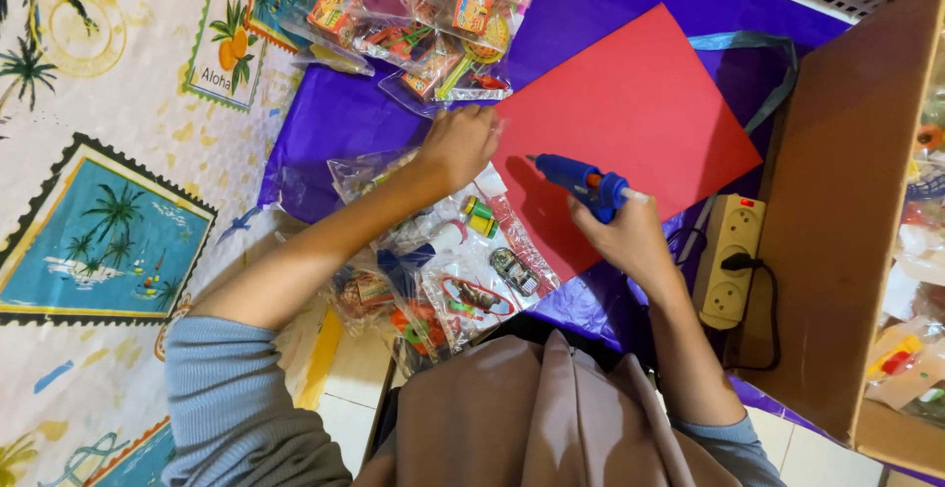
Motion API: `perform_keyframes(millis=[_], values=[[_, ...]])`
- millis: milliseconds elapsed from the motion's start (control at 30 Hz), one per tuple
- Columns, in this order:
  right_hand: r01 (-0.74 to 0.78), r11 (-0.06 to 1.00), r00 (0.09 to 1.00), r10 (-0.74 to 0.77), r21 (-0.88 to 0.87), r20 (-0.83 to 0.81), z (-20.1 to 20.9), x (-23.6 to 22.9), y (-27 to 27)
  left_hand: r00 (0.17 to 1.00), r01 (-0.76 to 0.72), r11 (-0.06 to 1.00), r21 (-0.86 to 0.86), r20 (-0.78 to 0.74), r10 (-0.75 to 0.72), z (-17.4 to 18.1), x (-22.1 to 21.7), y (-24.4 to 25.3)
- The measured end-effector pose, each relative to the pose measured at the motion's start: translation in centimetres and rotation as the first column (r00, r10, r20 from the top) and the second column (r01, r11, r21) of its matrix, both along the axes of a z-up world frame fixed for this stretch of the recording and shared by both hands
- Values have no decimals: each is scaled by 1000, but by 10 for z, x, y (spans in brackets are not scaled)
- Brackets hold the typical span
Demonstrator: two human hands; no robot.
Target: The person organizes small toys into plastic bags and uses a glue gun to seal or attach items to a red card.
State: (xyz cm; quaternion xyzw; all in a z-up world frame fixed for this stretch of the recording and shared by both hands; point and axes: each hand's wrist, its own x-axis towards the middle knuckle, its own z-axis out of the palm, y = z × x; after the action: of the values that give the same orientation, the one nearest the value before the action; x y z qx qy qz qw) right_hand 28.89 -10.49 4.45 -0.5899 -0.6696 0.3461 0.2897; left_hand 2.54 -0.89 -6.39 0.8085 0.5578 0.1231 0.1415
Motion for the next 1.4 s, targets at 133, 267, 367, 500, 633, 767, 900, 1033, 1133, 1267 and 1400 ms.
perform_keyframes(millis=[133,267,367,500,633,767,900,1033,1133,1267,1400], values=[[-39,998,999,40,56,-8,-27,-3,5,999,-10,994,-110,47,16,14,-4,5],[-90,984,996,90,150,11,-51,-11,13,998,-25,991,-130,51,32,16,-4,7],[-121,980,993,119,157,20,-49,-21,18,998,-20,990,-138,57,28,16,-4,9],[-121,978,993,119,170,25,-55,-29,24,996,2,990,-140,87,10,31,-5,4],[-108,980,994,103,165,37,-65,-33,29,996,11,992,-122,92,0,33,-5,3],[-94,985,995,89,142,43,-63,-39,28,995,15,994,-105,102,-4,33,-4,2],[-111,984,992,101,138,77,-62,-38,29,994,26,996,-89,109,-16,32,-6,2],[-107,989,986,92,104,136,-60,-37,28,994,30,996,-88,109,-21,33,-5,1],[-101,991,982,85,88,166,-57,-37,27,994,31,996,-78,109,-22,35,-4,0],[-83,993,976,65,79,207,-44,-42,26,994,31,996,-80,106,-23,34,-4,0],[-88,994,974,72,64,214,-48,-42,27,995,25,996,-83,96,-17,30,-5,0]])
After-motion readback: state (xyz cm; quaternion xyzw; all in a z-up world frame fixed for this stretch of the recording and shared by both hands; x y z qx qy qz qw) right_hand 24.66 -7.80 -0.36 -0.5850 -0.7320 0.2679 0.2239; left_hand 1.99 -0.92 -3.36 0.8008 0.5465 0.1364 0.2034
